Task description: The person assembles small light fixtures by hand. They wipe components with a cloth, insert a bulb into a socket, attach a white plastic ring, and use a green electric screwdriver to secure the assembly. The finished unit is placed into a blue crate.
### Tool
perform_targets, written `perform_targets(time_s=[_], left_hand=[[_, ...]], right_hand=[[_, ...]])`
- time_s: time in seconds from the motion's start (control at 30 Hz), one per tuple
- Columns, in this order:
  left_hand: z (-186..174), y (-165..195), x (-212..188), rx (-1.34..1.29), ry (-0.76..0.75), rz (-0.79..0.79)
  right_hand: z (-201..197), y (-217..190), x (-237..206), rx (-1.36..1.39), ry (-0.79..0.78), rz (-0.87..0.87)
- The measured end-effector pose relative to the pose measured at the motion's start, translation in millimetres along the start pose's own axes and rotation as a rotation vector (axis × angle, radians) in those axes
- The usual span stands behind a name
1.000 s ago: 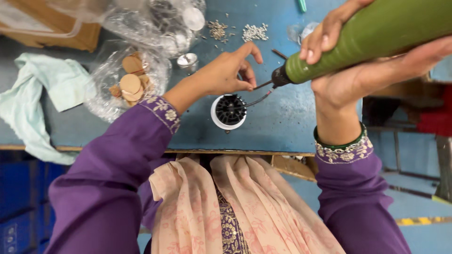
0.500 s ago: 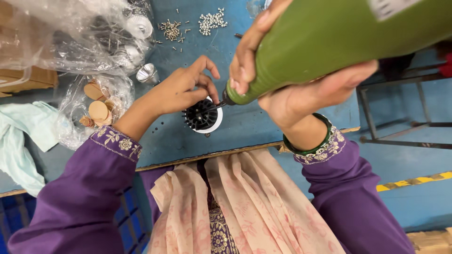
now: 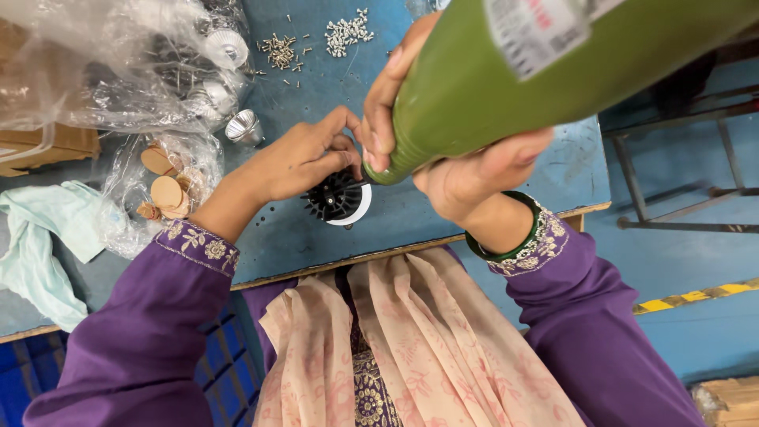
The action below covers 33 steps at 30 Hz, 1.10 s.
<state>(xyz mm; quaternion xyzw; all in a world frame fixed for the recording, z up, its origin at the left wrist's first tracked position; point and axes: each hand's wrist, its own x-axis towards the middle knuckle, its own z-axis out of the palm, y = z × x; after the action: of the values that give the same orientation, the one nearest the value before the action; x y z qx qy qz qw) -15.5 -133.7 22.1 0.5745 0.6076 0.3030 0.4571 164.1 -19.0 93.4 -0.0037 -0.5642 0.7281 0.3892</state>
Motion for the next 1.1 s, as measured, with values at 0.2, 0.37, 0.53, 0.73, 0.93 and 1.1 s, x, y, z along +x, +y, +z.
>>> perform_targets(time_s=[0.2,0.37,0.53,0.73,0.93,1.1], left_hand=[[2,-7,0,0.054,0.033,0.016],[1,-9,-5,0.021,0.011,0.024],[2,-9,-7,-0.002,-0.005,0.009],[0,-10,-21,-0.159,-0.002,0.050],[6,-3,-57,0.186,0.118,0.225],[38,-7,-64,0.209,0.241,0.131]], right_hand=[[0,-1,-7,-0.053,-0.053,0.016],[1,-1,-6,-0.062,-0.042,0.014],[3,-3,-5,-0.042,-0.031,0.009],[6,-5,-8,-0.043,-0.010,0.006],[8,-6,-8,-0.041,-0.037,0.042],[6,1,-13,-0.036,-0.054,0.057]])
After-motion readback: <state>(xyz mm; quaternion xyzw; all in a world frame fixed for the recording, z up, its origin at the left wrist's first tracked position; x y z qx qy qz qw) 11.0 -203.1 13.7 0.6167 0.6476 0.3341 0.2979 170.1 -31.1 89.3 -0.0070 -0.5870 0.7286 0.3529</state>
